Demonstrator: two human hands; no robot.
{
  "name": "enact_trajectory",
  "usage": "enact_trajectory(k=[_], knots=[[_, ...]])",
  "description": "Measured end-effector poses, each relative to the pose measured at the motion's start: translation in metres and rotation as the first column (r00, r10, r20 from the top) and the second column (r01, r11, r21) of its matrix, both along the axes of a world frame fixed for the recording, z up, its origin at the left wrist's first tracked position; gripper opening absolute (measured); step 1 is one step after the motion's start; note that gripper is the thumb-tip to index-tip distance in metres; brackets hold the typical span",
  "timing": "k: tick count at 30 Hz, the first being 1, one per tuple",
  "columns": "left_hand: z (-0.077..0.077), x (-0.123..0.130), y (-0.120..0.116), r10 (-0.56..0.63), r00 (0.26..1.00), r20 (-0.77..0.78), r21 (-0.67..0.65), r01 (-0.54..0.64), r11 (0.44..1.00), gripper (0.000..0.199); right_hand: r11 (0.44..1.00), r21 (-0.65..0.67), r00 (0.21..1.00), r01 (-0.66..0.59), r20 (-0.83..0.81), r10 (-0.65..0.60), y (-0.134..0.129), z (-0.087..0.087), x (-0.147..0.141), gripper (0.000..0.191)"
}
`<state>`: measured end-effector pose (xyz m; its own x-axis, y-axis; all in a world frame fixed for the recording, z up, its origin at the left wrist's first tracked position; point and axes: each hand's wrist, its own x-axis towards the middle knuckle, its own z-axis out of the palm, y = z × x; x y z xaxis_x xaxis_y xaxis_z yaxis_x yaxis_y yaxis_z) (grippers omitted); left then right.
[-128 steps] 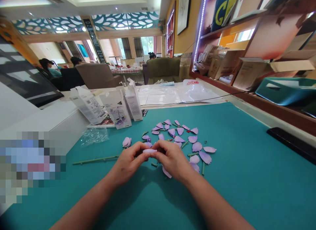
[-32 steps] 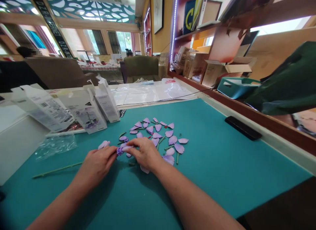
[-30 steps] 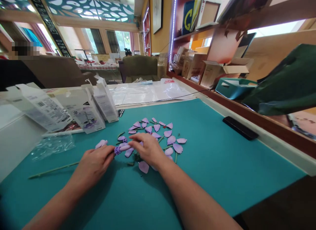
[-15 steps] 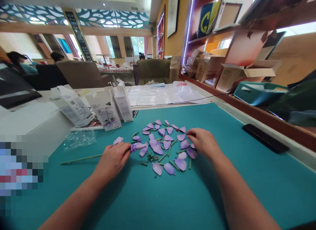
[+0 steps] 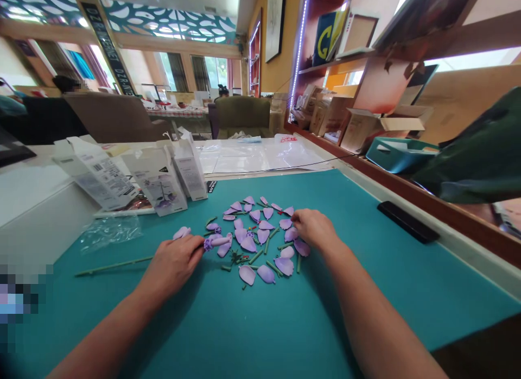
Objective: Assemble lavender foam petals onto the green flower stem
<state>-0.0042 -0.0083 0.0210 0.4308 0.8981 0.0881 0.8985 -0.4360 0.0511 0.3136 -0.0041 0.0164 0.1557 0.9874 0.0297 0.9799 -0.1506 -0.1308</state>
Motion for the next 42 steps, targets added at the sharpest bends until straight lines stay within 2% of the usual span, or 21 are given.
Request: enact_trajectory(k=[5,12,19,25,30,34,39,42], knots=[[0.0,0.0,0.002,0.003,1.0,-0.001,0.002,-0.003,1.0,0.028,0.999,0.0,0.998,0.053,0.021,-0.053,0.024,-0.004,-0.008,0.029],[-0.003,-0.002,0.004,0.009,1.0,-0.004,0.002,-0.009,1.0,0.028,0.996,0.069,0.999,0.05,-0.001,-0.051,0.033,-0.024,-0.008,0.035],[-0.001,-0.002,0.005,0.025,1.0,-0.001,-0.02,-0.026,0.999,0.027,0.988,0.135,0.997,0.068,-0.035,-0.064,0.046,-0.015,-0.009,0.035],[-0.002,-0.003,0.005,0.026,0.999,0.021,-0.007,-0.026,1.0,0.026,0.992,0.122,0.997,-0.044,-0.058,0.052,0.065,-0.01,-0.039,0.029],[-0.002,-0.004,0.004,0.018,0.999,0.035,-0.011,-0.018,1.0,0.027,0.983,0.086,0.986,-0.159,-0.033,0.162,0.088,-0.011,-0.072,0.027],[-0.004,-0.004,0.004,0.025,0.999,0.046,-0.023,-0.024,0.999,0.026,0.979,0.052,0.98,-0.199,0.009,0.199,0.106,-0.014,-0.093,0.027],[-0.006,-0.006,0.005,0.027,0.997,0.068,-0.02,-0.026,0.999,0.026,0.96,0.028,0.959,-0.277,0.07,0.275,0.119,-0.016,-0.103,0.033],[-0.006,-0.007,0.005,0.034,0.997,0.065,-0.024,-0.033,0.999,0.026,0.945,0.005,0.942,-0.328,0.078,0.326,0.122,-0.018,-0.102,0.028]])
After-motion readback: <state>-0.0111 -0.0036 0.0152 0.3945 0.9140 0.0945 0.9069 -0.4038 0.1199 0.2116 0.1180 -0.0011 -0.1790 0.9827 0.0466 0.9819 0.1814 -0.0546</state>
